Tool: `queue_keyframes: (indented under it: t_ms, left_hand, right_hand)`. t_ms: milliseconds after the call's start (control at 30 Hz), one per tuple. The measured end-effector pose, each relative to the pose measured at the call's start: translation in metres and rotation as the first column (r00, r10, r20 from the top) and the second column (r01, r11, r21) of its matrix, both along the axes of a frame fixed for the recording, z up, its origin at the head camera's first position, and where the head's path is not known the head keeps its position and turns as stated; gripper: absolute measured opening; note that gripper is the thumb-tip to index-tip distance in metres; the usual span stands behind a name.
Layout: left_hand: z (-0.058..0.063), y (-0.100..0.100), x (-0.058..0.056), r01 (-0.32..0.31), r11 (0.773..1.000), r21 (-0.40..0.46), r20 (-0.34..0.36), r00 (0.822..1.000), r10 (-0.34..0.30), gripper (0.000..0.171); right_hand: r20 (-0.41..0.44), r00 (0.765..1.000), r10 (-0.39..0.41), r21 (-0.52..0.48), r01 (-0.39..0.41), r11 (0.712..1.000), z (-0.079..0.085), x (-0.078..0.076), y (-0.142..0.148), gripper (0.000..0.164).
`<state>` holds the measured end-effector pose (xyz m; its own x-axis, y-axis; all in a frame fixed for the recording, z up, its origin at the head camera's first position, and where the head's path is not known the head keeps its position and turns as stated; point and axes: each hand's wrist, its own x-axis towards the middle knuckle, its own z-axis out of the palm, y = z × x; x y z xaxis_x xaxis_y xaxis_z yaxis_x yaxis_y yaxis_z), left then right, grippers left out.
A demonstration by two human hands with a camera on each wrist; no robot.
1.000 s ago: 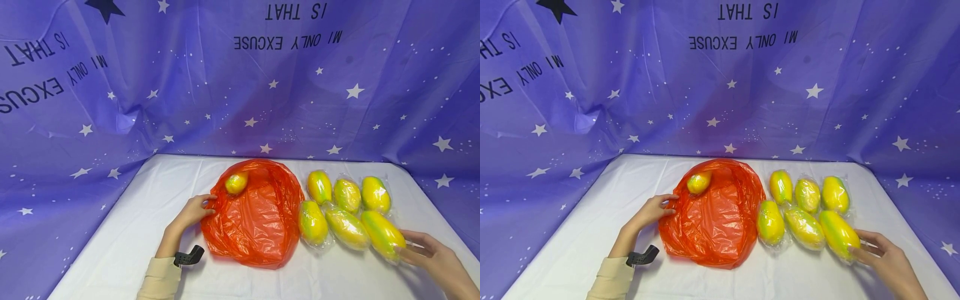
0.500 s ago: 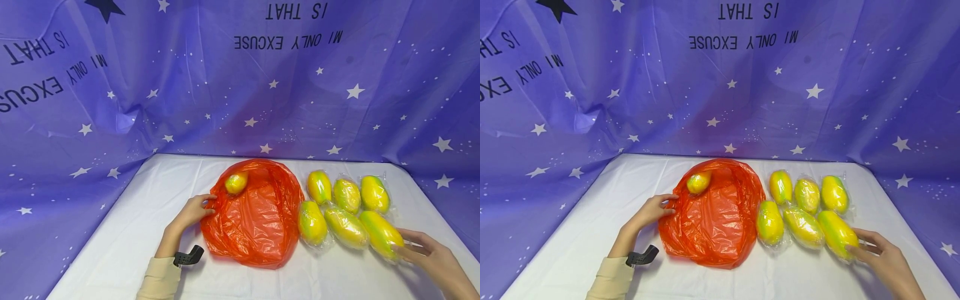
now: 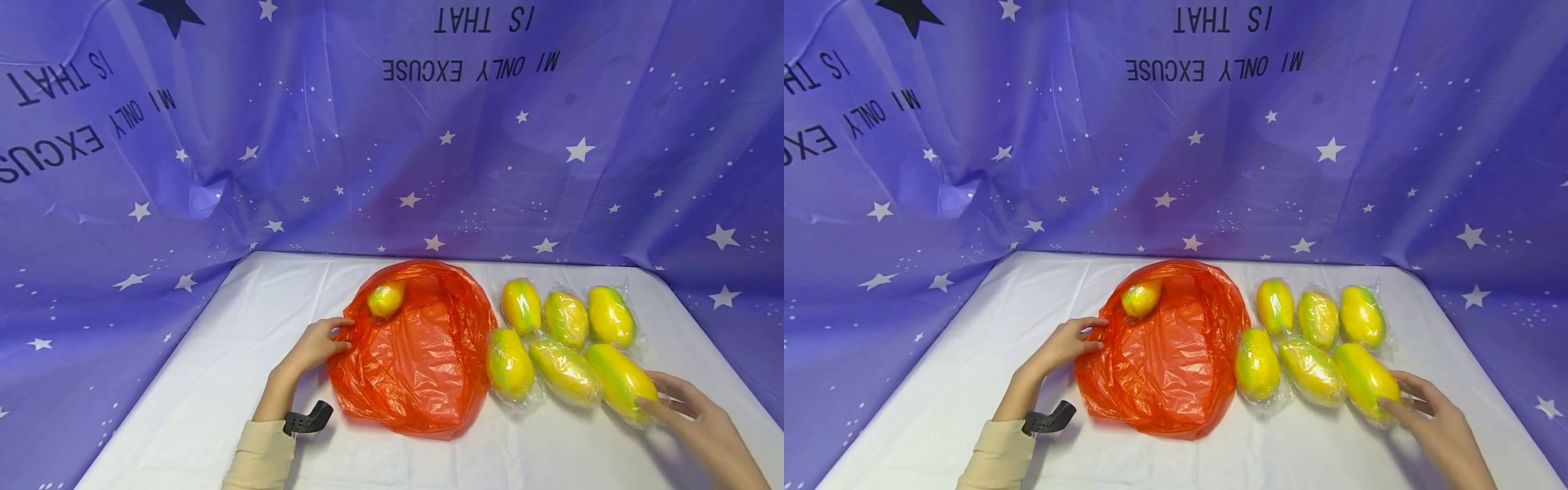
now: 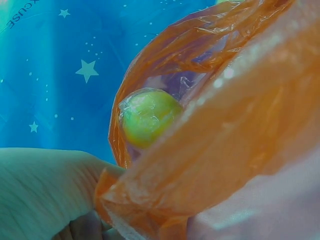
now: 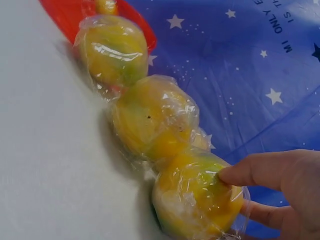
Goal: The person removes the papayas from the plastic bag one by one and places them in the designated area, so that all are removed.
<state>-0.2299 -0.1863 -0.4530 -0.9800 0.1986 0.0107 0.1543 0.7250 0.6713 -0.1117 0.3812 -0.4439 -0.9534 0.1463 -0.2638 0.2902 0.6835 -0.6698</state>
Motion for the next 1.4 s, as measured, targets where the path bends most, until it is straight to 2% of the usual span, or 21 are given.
queue_keyframes:
  t_ms: [167,367,433,567,667,800,1200,1400]
  left_hand:
    - [-0.001,0.0,0.0,-0.002,1.0,0.0,0.0,1.0,0.002,0.039]
    - [-0.002,-0.001,-0.001,0.001,1.0,0.008,0.008,1.0,-0.001,0.039]
    - [-0.002,-0.001,-0.001,0.0,1.0,0.009,0.011,1.0,0.0,0.039]
    - [-0.002,-0.001,-0.001,-0.005,1.0,0.003,0.012,1.0,0.005,0.039]
    - [-0.001,-0.001,-0.001,-0.004,1.0,0.003,0.008,1.0,0.004,0.039]
    - [-0.001,-0.001,-0.002,-0.002,1.0,0.006,0.002,1.0,0.002,0.039]
    - [-0.001,-0.001,-0.002,0.005,1.0,0.017,0.003,1.0,-0.005,0.039]
    - [-0.001,0.0,-0.002,0.006,1.0,0.015,0.001,1.0,-0.006,0.039]
  right_hand:
    - [-0.012,1.0,0.005,-0.059,-0.005,0.998,-0.003,0.0,0.001,0.088]
    - [-0.139,0.99,-0.027,-0.079,0.016,0.997,-0.003,0.003,-0.001,0.084]
    - [-0.202,0.979,-0.038,-0.068,0.025,0.997,-0.001,0.005,-0.003,0.08]
    - [-0.336,0.94,-0.062,-0.056,0.046,0.997,0.004,0.007,-0.01,0.073]
    - [-0.389,0.919,-0.069,-0.059,0.05,0.997,0.011,0.006,-0.015,0.07]
    - [-0.421,0.904,-0.072,-0.081,0.042,0.996,0.019,0.003,-0.022,0.066]
    - [-0.484,0.875,0.004,-0.139,-0.082,0.987,0.034,-0.017,-0.04,0.051]
    - [-0.529,0.844,0.084,-0.126,-0.176,0.976,0.035,-0.026,-0.055,0.049]
